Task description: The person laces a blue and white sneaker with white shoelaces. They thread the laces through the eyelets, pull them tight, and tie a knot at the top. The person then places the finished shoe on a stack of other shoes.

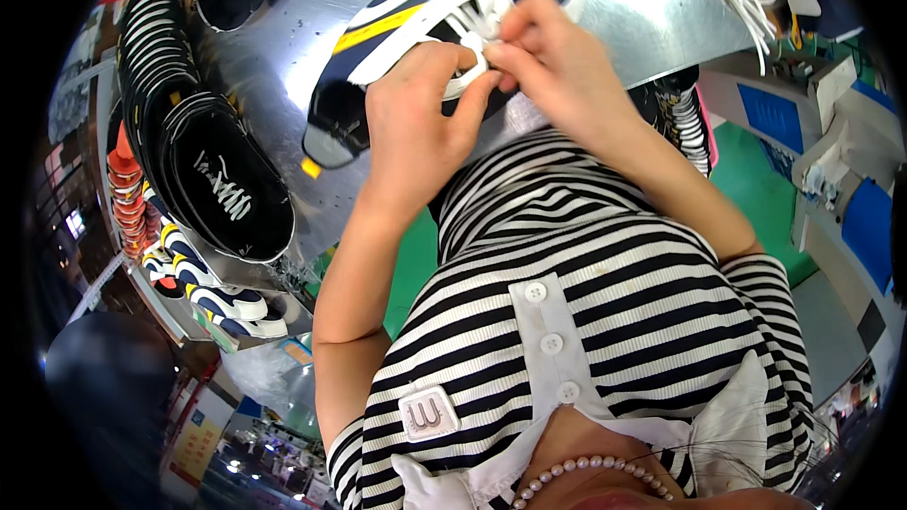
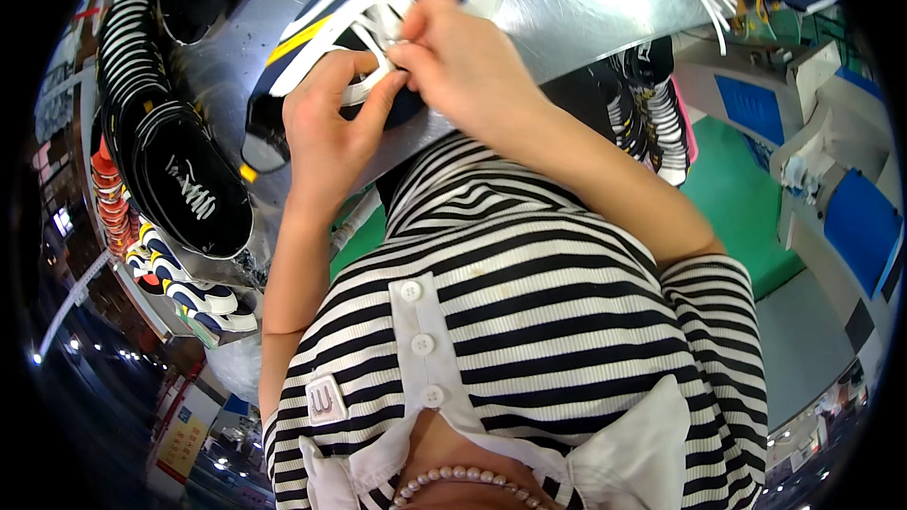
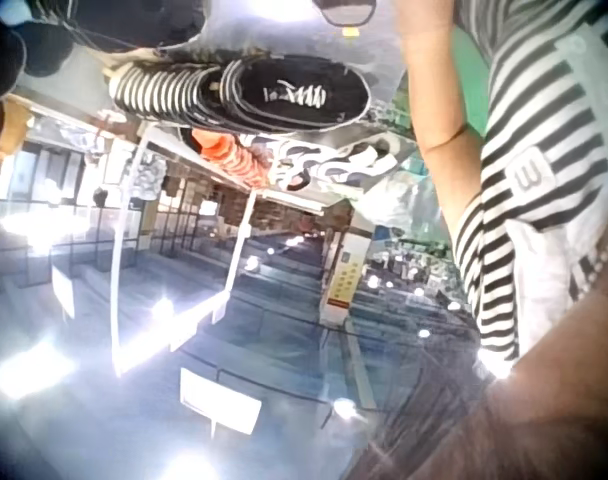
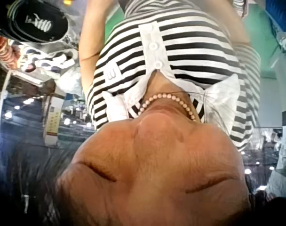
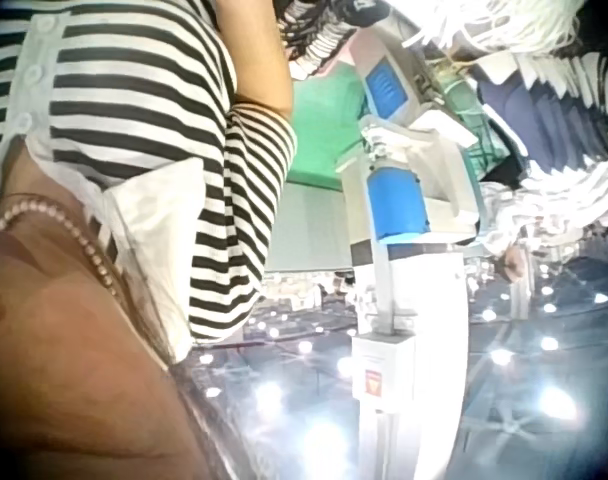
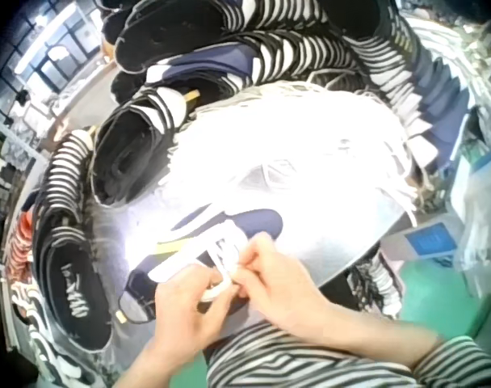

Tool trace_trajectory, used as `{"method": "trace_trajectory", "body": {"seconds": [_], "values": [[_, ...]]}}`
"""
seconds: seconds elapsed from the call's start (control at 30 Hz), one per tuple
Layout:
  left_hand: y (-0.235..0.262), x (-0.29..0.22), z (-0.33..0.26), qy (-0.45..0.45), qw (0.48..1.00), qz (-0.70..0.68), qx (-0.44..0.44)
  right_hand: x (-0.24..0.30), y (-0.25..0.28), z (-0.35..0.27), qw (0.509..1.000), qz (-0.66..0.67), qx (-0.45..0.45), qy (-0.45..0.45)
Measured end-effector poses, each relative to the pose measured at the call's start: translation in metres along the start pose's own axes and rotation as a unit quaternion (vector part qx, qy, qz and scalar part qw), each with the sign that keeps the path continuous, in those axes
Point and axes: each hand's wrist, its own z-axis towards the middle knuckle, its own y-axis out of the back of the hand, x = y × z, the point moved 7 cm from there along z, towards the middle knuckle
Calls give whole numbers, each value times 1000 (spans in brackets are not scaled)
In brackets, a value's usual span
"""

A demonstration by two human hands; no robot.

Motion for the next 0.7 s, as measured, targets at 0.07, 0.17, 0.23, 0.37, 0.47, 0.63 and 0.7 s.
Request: {"method": "trace_trajectory", "body": {"seconds": [0.07,0.17,0.23,0.37,0.47,0.63,0.7], "values": [[-2,0,-7,-22,999,20,-26,3,-5,-1,995,-86,-23,46],[0,-2,-12,-30,998,53,-28,6,1,-4,991,-113,38,63],[8,-8,-13,-67,993,93,-35,22,22,-12,978,-156,120,67],[17,-9,-22,-100,981,153,-71,36,86,-5,977,-115,-27,179],[11,-14,-23,-119,977,162,-74,85,28,-4,940,-58,99,321],[14,-14,-26,-124,973,176,-82,72,-22,1,839,-383,94,376],[13,-13,-27,-125,973,175,-85,69,-24,9,842,-398,115,346]]}}
